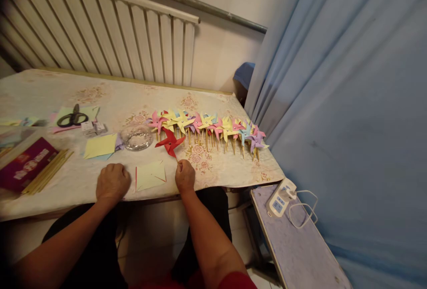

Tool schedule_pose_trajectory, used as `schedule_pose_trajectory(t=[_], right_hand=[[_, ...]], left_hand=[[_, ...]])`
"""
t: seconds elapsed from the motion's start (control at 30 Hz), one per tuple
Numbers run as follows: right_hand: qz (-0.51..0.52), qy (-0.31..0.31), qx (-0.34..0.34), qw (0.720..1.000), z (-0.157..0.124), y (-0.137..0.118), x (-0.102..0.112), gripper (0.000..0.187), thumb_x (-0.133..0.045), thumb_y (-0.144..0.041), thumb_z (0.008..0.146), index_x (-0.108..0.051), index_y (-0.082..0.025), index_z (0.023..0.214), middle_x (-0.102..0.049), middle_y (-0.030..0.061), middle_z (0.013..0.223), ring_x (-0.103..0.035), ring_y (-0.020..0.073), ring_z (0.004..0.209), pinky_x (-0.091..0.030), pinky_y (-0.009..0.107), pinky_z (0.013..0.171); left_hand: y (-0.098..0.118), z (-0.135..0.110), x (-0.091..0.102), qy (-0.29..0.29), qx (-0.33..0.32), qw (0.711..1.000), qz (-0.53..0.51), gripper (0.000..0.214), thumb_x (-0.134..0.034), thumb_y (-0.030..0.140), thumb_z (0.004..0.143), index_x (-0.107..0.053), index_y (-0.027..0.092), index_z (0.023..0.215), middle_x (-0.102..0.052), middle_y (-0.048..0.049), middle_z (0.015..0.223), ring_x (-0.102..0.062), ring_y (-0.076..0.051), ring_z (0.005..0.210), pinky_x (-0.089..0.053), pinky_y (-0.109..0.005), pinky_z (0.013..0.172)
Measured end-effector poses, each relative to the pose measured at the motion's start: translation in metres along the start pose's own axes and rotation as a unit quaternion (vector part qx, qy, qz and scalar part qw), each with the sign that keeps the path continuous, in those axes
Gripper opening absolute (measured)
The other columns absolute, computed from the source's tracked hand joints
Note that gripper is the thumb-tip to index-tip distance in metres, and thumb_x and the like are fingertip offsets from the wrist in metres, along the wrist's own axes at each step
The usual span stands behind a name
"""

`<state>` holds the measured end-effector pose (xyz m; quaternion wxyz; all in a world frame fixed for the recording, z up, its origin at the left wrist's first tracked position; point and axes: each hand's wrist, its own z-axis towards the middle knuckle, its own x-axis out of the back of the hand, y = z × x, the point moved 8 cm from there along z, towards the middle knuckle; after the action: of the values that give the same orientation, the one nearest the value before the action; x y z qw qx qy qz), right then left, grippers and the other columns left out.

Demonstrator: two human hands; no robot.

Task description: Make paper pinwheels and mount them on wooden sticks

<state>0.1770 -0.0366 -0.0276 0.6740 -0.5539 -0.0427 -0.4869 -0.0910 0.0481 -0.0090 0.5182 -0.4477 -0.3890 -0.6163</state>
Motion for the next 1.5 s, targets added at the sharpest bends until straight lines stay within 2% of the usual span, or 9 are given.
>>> schedule_pose_trajectory(t=[1.5], right_hand=[[0.008, -0.001, 0.012, 1.000, -0.0005, -0.0035, 0.0051, 0.019, -0.048, -0.015, 0.087, -0.065, -0.019, 0.092, -0.066, 0.0039, 0.078, -0.059, 0.0184, 0.072, -0.044, 0.028, 0.072]], left_hand=[[0.0013, -0.0042, 0.0030, -0.009, 0.009, 0.999, -0.035, 0.029, -0.038, 0.024, 0.094, -0.065, 0.011, 0.094, -0.061, -0.0185, 0.099, -0.054, -0.031, 0.097, -0.038, -0.040, 0.080]])
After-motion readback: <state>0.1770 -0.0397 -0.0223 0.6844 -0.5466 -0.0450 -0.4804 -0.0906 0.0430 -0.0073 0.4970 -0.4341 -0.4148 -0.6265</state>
